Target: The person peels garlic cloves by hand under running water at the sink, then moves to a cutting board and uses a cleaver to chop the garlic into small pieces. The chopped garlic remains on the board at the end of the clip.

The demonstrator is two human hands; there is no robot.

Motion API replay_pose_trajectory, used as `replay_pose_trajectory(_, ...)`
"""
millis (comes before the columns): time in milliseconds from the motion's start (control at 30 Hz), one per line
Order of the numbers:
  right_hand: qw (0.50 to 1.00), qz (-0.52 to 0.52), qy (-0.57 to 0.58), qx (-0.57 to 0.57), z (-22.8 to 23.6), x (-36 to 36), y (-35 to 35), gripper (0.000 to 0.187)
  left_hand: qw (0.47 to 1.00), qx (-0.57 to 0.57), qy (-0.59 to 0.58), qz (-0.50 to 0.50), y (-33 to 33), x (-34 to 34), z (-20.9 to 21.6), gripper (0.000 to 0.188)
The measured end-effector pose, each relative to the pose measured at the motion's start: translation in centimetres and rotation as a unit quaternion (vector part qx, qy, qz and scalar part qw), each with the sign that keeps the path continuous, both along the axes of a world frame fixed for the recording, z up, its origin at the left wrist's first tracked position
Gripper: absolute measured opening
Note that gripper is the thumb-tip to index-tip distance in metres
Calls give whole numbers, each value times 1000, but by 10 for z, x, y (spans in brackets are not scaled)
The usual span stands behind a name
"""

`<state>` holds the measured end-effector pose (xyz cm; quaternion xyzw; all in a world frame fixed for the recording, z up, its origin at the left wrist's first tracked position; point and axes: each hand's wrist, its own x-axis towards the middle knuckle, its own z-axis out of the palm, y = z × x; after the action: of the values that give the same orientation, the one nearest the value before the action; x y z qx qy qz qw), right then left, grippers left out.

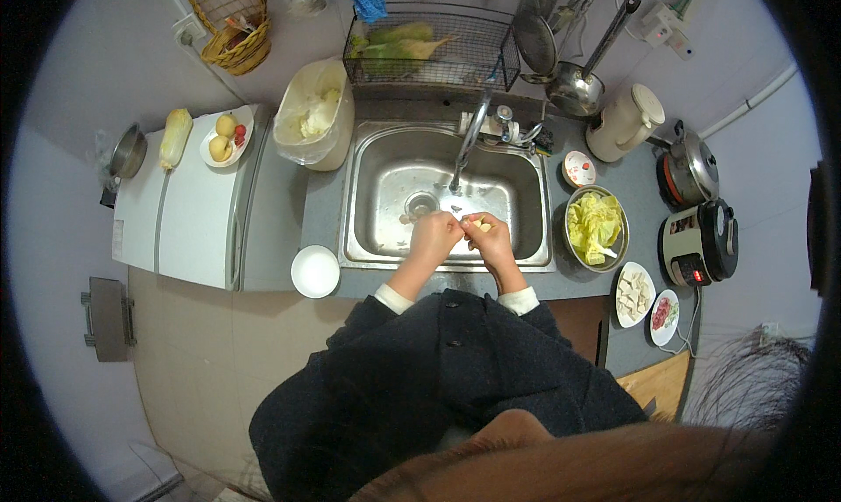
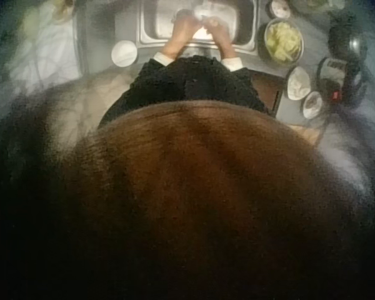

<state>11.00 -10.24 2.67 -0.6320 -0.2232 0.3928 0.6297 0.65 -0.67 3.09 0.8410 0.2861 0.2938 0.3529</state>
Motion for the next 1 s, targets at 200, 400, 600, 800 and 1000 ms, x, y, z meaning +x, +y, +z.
replay_pose_trajectory(200,996,30,83,4,5,5,-3,19,999,-38,-12,27,6,-1,7,13)
replay_pose_trajectory(400,980,35,182,75,2,6,-7,23,995,-65,-8,69,12,-4,-1,10)
replay_pose_trajectory(600,958,1,250,136,-8,9,-4,21,979,-197,-57,6,4,0,-2,14)
replay_pose_trajectory(800,955,-60,270,107,-13,8,-2,22,996,-59,-61,-22,-5,0,4,12)
replay_pose_trajectory(1000,978,-52,187,75,-11,6,-1,19,999,-16,-37,-14,-6,0,6,10)
